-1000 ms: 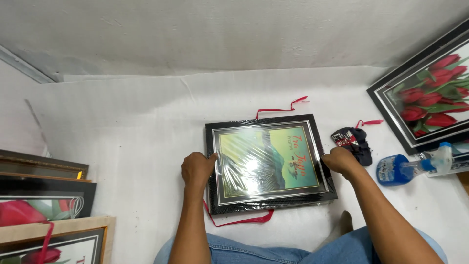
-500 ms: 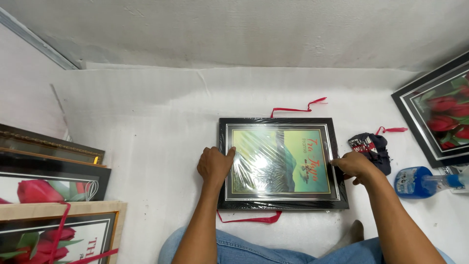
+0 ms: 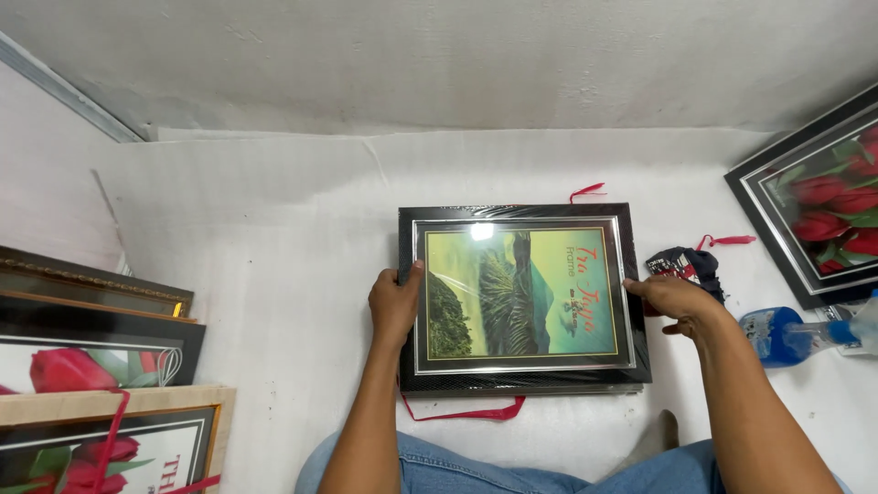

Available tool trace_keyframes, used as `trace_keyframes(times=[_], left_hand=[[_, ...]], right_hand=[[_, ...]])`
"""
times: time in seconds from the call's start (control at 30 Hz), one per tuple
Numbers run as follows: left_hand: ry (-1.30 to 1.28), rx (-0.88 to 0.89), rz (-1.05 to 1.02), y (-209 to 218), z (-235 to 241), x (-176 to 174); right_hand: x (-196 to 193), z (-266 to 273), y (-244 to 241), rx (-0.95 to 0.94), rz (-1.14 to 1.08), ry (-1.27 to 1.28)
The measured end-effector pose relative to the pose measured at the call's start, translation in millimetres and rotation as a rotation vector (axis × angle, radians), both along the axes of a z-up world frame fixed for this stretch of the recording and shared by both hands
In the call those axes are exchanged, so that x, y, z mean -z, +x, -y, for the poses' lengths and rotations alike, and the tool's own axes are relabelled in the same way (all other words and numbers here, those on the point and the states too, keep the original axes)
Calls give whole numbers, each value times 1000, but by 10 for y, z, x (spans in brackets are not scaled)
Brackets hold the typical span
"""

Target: Cleaning the glass and backing of multiple picture frames using spray cleaner and a cloth

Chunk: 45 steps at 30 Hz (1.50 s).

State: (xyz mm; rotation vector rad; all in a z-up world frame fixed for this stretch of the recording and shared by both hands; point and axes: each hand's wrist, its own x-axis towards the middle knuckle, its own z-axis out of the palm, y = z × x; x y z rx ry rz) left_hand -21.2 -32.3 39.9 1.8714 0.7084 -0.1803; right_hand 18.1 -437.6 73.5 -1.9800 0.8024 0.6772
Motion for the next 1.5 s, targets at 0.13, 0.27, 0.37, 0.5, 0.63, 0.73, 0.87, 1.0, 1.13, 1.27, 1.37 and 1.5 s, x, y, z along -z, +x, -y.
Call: trace_keyframes(times=[0.13, 0.27, 0.37, 0.5, 0.63, 0.73, 0.87, 1.0, 1.13, 1.27, 1.37, 1.5], left_hand=[[-187, -92, 87, 50, -66, 24], [-389, -160, 17, 54, -19, -292], [-511, -200, 100, 106, -76, -35], [-577, -272, 120, 91, -73, -122], [-694, -382, 231, 98, -83, 2], [-738, -490, 283, -38, 123, -519], [-757, -756, 385, 50, 114, -239], [-785, -892, 479, 80, 68, -209], [-873, -892, 583, 73, -55, -296], [-944, -783, 802, 31, -255, -321], [-909, -887, 883, -49, -123, -1142], [-882, -964, 858, 66, -500, -511]], right_hand=[[-433, -90, 10, 66, 168, 116], [-469, 0, 61, 118, 379, 332], [-547, 98, 64, 110, 463, 466], [-695, 284, 18, 90, 614, 839], [-536, 279, -4, 224, 673, 1101], [-389, 42, -65, 173, 533, 711], [-501, -719, -257, -89, 297, 706], [-697, -1580, -400, 195, 349, 839], [63, -1853, -40, 372, 498, 1011], [475, -2193, 290, 488, 692, 1125], [256, -2496, 478, 430, 801, 1178], [-230, -3011, 787, 253, 932, 1150]])
